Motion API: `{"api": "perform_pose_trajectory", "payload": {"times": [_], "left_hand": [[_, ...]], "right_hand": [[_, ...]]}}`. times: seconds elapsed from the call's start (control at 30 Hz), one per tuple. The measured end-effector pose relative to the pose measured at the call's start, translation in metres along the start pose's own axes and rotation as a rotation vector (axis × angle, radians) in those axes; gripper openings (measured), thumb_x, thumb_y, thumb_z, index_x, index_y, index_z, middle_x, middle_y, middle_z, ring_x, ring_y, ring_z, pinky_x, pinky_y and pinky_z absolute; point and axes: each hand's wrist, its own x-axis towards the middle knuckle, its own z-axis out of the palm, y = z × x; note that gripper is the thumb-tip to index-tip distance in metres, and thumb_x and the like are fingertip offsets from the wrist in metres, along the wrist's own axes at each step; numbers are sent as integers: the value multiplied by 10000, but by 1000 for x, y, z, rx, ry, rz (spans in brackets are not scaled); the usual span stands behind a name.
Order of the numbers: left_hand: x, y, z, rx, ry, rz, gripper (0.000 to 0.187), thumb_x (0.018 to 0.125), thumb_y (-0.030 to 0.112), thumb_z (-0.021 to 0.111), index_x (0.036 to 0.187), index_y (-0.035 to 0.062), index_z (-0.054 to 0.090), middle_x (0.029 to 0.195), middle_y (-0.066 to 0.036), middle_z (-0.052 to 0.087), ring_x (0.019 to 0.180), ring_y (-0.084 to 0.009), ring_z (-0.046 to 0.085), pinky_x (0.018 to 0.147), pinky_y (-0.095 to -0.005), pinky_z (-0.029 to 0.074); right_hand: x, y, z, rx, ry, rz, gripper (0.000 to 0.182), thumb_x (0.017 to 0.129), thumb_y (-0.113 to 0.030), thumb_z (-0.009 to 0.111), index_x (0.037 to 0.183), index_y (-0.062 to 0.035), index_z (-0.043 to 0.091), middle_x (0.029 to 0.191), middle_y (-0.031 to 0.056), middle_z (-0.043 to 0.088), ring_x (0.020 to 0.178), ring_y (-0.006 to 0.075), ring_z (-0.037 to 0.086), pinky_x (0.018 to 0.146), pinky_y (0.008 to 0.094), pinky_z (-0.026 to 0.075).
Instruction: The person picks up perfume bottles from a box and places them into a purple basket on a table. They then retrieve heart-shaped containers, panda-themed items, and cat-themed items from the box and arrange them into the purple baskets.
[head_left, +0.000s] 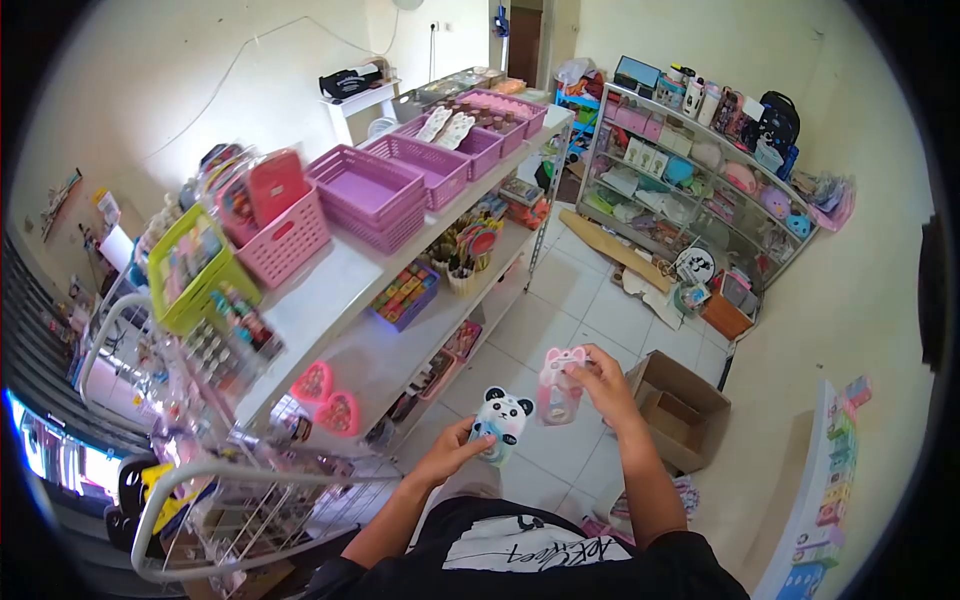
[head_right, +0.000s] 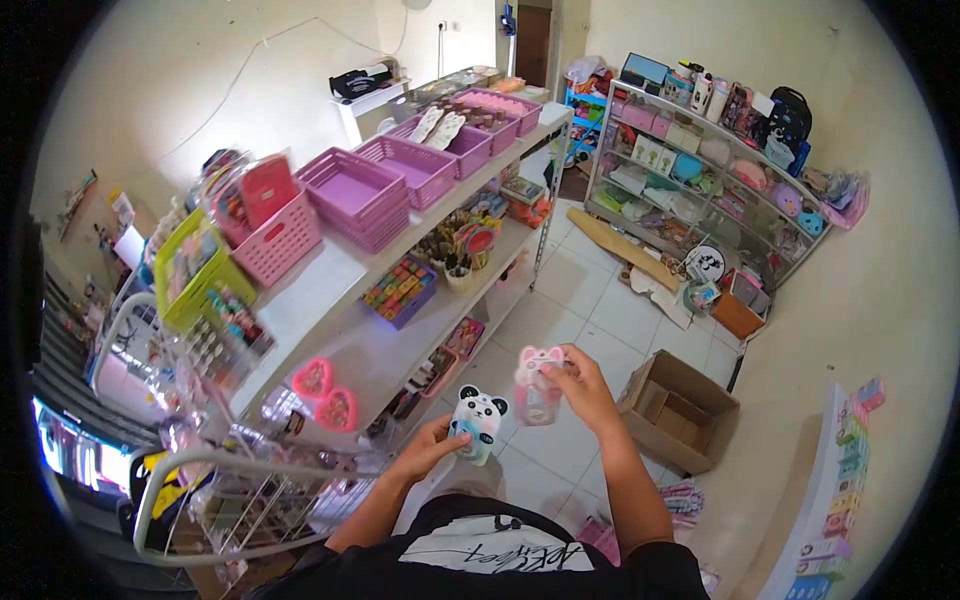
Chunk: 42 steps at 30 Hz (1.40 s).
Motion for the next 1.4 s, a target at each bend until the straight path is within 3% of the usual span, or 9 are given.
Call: {"api": "perform_pose_trajectory", "payload": {"times": [0.03,0.2,0.27,0.5,0.63,0.77,0.9,1.13,1.4], "left_hand": [[20,8,-1,-8,-7,3,443,931,251,690,1276,-4,582,1124,-70,661,1057,-169,618,956,-308,459],[116,81,0,472,-64,617,406,903,203,716,1203,-50,612,1174,-150,646,1101,-247,621,982,-324,452],[141,110,1,425,-61,560,384,890,180,725,1182,-48,624,1166,-161,645,1099,-249,626,968,-324,461],[197,205,-10,473,87,567,287,847,105,742,1079,-46,666,1069,-156,654,997,-234,640,868,-314,487],[233,223,-21,490,236,590,248,821,79,762,1019,-44,675,1022,-139,656,946,-222,638,837,-320,487],[268,228,-30,454,410,700,258,745,34,805,966,-38,694,1003,-140,677,963,-231,647,845,-332,487],[297,239,-8,220,655,680,320,687,39,818,977,-52,720,998,-178,700,949,-261,666,854,-345,490],[316,242,35,-10,1151,880,383,716,90,792,1028,-101,678,1021,-187,701,957,-244,672,864,-351,499],[323,246,39,-27,1364,887,472,774,142,769,1148,-103,617,1055,-158,694,976,-209,660,892,-340,504]], "right_hand": [[17,-8,-3,-10,4,1,151,925,-97,647,1055,-28,616,925,18,666,846,96,635,725,240,500],[113,-43,-9,-272,-381,-92,130,941,-118,656,1007,-7,640,846,-5,635,771,57,587,702,222,476],[147,-70,-5,-279,-456,-90,155,948,-138,654,1009,4,645,757,-11,613,678,44,528,614,226,436],[279,-141,-10,-272,-716,-115,169,940,-135,667,1048,-6,652,799,14,633,703,51,556,613,231,453],[376,-213,0,-494,-971,-467,212,973,-175,598,1122,-31,645,1001,66,686,855,120,644,711,279,513],[536,-249,24,-819,-941,-993,222,904,-149,642,1106,-60,665,1029,79,673,959,241,628,829,348,496],[644,-240,81,-1046,-1142,-1331,221,863,-113,644,1076,-71,687,1053,88,666,1012,278,590,862,370,494],[687,-233,150,-1149,-1580,-1500,230,752,-67,681,976,-102,723,1061,78,658,1069,269,585,909,392,486],[679,-248,196,-774,-1648,-1522,163,857,-90,670,1014,-122,703,1051,86,615,931,281,642,801,389,530]]}}
